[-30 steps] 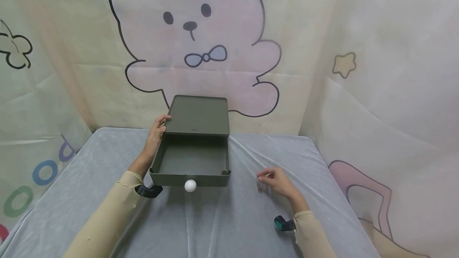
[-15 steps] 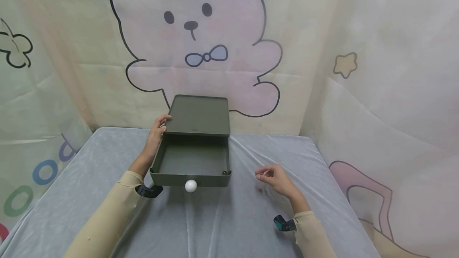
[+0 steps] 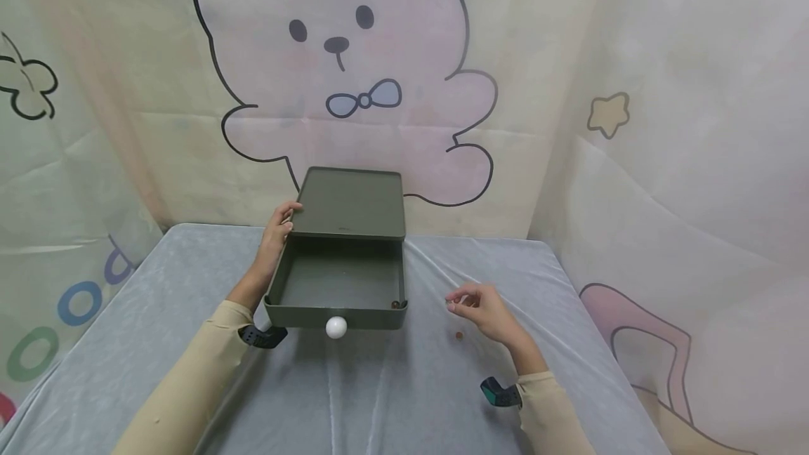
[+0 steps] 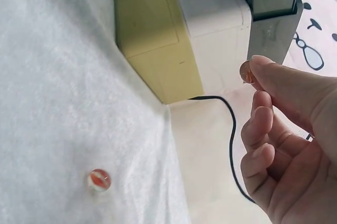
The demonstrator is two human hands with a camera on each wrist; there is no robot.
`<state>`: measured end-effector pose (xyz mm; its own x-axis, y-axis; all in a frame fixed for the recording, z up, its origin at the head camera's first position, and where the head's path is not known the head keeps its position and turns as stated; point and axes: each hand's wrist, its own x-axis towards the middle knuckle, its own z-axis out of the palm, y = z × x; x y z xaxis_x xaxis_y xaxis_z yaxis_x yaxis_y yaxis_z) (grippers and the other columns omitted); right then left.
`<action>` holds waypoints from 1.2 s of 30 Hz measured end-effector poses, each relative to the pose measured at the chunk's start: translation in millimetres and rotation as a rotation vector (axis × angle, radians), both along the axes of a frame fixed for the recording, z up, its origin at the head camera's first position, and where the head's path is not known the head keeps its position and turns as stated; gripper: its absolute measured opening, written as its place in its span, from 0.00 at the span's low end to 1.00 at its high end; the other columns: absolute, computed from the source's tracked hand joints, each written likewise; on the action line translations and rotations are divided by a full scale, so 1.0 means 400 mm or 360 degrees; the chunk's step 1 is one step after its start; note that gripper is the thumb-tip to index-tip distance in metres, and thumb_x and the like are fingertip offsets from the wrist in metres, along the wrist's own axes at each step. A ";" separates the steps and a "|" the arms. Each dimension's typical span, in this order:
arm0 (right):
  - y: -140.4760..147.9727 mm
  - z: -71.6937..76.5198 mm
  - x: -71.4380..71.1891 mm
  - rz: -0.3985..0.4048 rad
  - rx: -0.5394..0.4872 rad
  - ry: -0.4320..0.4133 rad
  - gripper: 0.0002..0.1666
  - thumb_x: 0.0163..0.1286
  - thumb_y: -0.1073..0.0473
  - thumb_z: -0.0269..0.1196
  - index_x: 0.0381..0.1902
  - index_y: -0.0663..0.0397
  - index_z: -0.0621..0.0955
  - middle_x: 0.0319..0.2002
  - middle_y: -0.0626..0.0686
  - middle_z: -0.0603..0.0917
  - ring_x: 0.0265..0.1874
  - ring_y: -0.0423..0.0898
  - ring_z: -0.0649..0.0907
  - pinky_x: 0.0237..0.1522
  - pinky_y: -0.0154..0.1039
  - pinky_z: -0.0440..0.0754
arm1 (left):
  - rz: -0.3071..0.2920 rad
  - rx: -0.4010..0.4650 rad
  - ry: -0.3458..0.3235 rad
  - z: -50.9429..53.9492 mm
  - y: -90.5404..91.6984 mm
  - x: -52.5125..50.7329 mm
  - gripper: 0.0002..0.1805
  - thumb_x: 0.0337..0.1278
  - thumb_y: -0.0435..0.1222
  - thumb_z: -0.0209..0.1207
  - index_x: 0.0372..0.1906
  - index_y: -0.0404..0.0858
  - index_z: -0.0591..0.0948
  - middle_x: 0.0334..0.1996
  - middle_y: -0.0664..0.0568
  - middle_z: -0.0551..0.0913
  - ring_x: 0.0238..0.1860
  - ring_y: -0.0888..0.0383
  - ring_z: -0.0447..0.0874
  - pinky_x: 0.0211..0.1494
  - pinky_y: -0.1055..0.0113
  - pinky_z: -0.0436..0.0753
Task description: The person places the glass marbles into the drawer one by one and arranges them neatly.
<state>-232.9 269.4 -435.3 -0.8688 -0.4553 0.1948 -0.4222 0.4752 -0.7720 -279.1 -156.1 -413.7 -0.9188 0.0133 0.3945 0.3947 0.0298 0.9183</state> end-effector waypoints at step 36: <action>-0.066 0.120 0.031 0.0076 -0.0106 0.0199 0.06 0.67 0.67 0.66 0.41 0.58 0.87 0.37 0.57 0.87 0.27 0.37 0.79 0.29 0.32 0.78 | -0.0006 -0.0004 0.0013 -0.001 -0.002 0.001 0.25 0.72 0.37 0.38 0.70 0.36 0.65 0.78 0.42 0.53 0.78 0.44 0.48 0.77 0.41 0.50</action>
